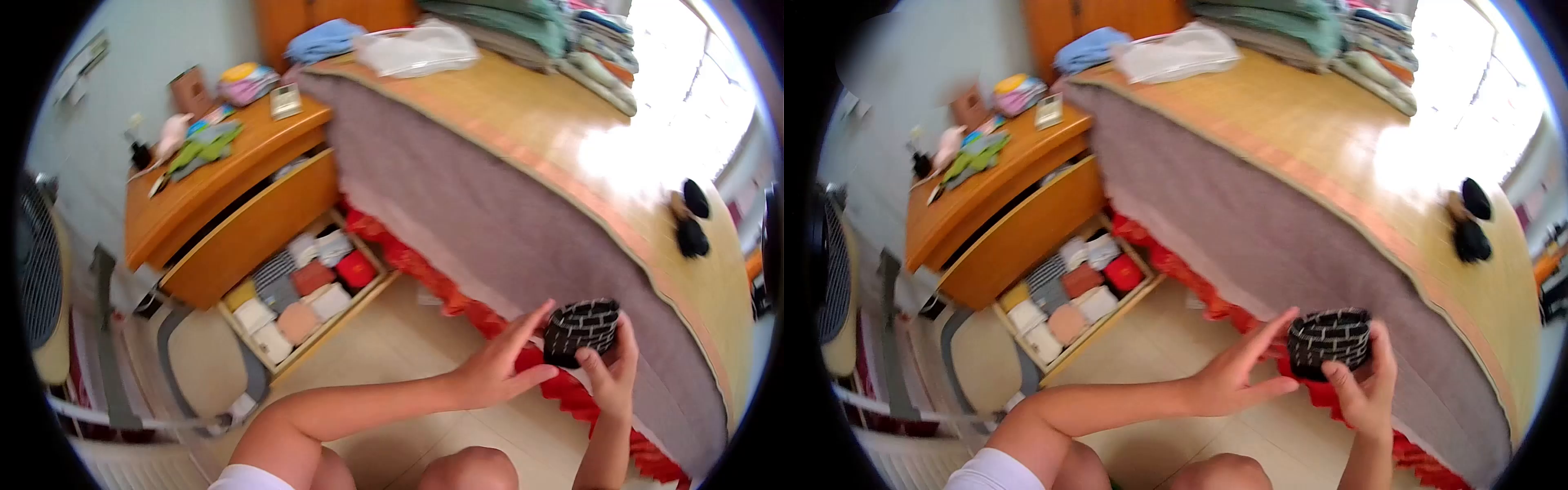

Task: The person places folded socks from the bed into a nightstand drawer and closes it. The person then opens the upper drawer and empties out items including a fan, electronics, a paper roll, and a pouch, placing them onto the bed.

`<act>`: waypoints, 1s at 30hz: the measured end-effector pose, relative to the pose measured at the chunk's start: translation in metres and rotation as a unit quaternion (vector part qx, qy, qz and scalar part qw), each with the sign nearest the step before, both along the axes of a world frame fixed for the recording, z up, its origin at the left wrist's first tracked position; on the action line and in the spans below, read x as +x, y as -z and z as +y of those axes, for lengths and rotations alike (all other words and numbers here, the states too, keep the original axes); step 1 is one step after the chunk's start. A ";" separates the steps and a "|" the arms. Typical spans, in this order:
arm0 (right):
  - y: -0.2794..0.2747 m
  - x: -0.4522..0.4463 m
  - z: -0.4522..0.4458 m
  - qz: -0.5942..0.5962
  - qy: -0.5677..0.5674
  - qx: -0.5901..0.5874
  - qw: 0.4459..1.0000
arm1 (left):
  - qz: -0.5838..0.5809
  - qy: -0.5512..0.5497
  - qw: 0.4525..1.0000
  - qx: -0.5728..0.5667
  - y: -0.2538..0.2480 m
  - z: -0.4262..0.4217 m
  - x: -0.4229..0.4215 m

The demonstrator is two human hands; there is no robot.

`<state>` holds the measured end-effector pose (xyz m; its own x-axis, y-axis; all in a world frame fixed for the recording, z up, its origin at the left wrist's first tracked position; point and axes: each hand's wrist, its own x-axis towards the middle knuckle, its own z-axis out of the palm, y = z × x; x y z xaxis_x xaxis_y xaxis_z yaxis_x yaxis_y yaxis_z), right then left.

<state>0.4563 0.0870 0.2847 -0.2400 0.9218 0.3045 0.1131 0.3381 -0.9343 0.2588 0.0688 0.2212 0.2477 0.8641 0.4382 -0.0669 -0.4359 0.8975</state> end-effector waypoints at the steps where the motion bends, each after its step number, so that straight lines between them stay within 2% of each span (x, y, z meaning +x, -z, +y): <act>1: 0.019 -0.012 0.000 -0.005 -0.023 -0.013 1.000 | -0.043 -0.007 0.999 -0.032 0.002 -0.005 -0.004; 2: 0.037 -0.022 0.000 0.005 -0.043 -0.056 0.997 | -0.040 -0.026 0.998 -0.039 0.012 -0.007 -0.012; 4: 0.066 -0.054 -0.005 0.055 -0.044 -0.121 0.990 | -0.159 0.006 0.969 -0.189 0.036 -0.006 -0.030; 7: 0.096 -0.088 -0.010 0.089 -0.093 -0.135 0.982 | -0.182 -0.027 0.946 -0.268 0.055 -0.018 -0.077; 9: 0.105 -0.102 -0.012 0.088 -0.114 -0.109 0.984 | -0.104 -0.127 0.954 -0.251 0.089 -0.027 -0.117; 10: 0.111 -0.102 -0.013 0.036 -0.131 -0.094 0.986 | -0.044 -0.189 0.951 -0.239 0.104 -0.032 -0.140; 11: 0.115 -0.102 -0.015 -0.018 -0.145 -0.079 0.986 | -0.004 -0.252 0.931 -0.262 0.117 -0.037 -0.168; 12: 0.125 -0.103 -0.017 -0.004 -0.154 -0.080 0.985 | 0.035 -0.312 0.906 -0.284 0.127 -0.040 -0.196; 13: 0.131 -0.104 -0.022 -0.005 -0.152 -0.082 0.985 | -0.068 -0.341 0.891 -0.292 0.132 -0.041 -0.216; 14: 0.137 -0.105 -0.029 -0.004 -0.157 -0.128 0.979 | -0.004 -0.405 0.859 -0.314 0.141 -0.039 -0.243; 15: 0.142 -0.106 -0.036 -0.001 -0.162 -0.173 0.972 | -0.096 -0.403 0.859 -0.300 0.164 -0.034 -0.269; 16: 0.148 -0.107 -0.041 -0.042 -0.151 -0.146 0.977 | -0.187 -0.399 0.852 -0.282 0.179 -0.028 -0.289; 18: 0.149 -0.105 -0.044 -0.051 -0.159 -0.147 0.975 | -0.168 -0.426 0.832 -0.313 0.168 -0.020 -0.313; 19: 0.149 -0.105 -0.044 -0.059 -0.168 -0.152 0.972 | -0.170 -0.437 0.822 -0.325 0.175 -0.014 -0.327; 20: 0.147 -0.105 -0.048 -0.004 -0.141 -0.201 0.969 | -0.172 -0.434 0.823 -0.324 0.188 -0.007 -0.340; 22: 0.148 -0.102 -0.048 0.014 -0.128 -0.214 0.968 | -0.125 -0.447 0.824 -0.323 0.210 0.008 -0.360; 26: 0.150 -0.092 -0.050 0.040 -0.108 -0.268 0.956 | -0.157 -0.478 0.821 -0.270 0.217 0.040 -0.372; 29: 0.154 -0.087 -0.054 0.031 -0.098 -0.284 0.953 | -0.130 -0.523 0.805 -0.248 0.232 0.066 -0.384; 30: 0.156 -0.085 -0.054 0.032 -0.094 -0.286 0.953 | -0.136 -0.511 0.805 -0.270 0.229 0.072 -0.387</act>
<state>0.3714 0.0325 0.1283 -0.4150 0.8840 -0.2151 0.0369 -0.2199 -0.9748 -0.1284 0.1410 -0.0076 -0.7545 0.6387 -0.1510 -0.1468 0.0600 0.9873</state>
